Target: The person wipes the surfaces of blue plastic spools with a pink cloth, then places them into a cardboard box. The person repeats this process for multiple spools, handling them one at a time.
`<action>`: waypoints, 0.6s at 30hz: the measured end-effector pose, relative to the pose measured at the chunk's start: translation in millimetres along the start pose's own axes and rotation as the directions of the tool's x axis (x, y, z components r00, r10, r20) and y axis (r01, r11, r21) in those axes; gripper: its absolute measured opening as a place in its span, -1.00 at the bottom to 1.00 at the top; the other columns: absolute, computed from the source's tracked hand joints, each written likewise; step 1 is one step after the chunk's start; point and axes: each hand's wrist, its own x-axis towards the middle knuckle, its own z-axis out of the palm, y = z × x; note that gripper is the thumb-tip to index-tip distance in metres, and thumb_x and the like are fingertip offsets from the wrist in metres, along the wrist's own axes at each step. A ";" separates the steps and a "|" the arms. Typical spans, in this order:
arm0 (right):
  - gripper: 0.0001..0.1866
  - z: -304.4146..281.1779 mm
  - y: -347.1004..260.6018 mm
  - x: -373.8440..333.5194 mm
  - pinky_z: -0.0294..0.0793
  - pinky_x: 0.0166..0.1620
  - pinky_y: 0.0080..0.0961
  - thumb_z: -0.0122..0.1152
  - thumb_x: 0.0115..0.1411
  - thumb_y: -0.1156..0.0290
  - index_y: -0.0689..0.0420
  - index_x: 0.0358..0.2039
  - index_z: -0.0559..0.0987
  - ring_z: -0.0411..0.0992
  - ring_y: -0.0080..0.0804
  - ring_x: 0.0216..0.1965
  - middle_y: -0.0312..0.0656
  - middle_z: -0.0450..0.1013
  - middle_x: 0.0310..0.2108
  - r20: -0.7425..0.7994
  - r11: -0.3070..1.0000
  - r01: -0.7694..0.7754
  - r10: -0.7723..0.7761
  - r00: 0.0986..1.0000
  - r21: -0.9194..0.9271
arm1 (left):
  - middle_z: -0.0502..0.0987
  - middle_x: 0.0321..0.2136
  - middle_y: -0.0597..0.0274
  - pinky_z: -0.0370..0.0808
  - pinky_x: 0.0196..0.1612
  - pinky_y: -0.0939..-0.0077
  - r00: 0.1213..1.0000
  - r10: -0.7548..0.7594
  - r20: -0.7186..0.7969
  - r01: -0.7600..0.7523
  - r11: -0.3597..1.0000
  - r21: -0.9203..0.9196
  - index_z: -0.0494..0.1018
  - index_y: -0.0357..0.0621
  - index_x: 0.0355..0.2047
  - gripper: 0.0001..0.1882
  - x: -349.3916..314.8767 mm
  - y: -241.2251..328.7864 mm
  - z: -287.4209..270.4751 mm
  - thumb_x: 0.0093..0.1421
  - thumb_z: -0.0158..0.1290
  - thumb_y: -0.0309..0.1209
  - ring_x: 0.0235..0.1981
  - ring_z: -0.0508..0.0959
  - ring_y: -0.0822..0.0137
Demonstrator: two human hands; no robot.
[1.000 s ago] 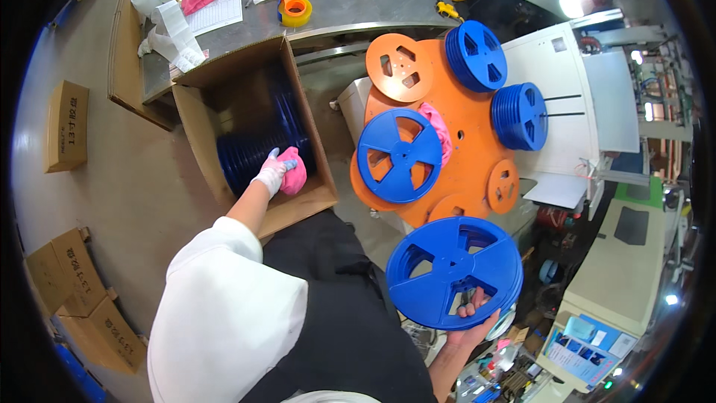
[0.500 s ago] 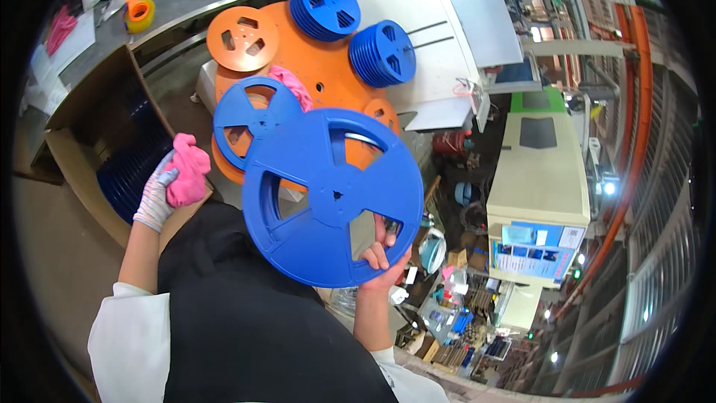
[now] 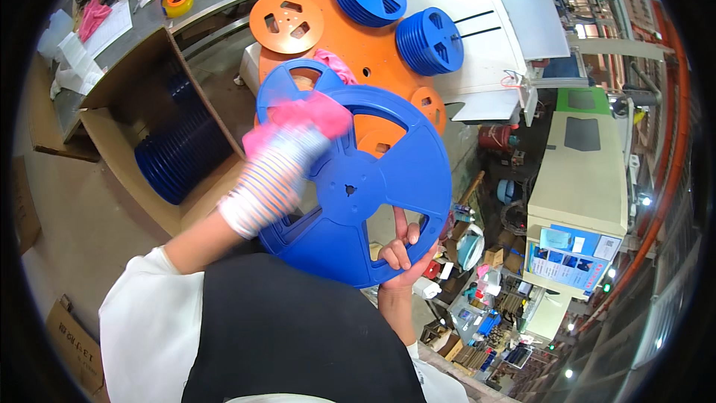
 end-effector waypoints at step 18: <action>-0.43 7.7 -3.9 -12.2 0.15 -0.65 -0.66 -0.16 0.37 -0.11 0.22 -0.42 0.38 0.15 -0.67 -0.76 0.09 0.07 0.39 -0.286 0.987 -0.061 0.015 0.958 -0.151 | 0.56 -0.06 0.10 0.47 0.10 0.38 0.947 -0.008 0.322 -0.006 0.999 0.043 0.48 -0.21 0.00 -0.68 -14.4 -35.1 21.8 0.22 0.03 -0.59 0.00 0.56 0.22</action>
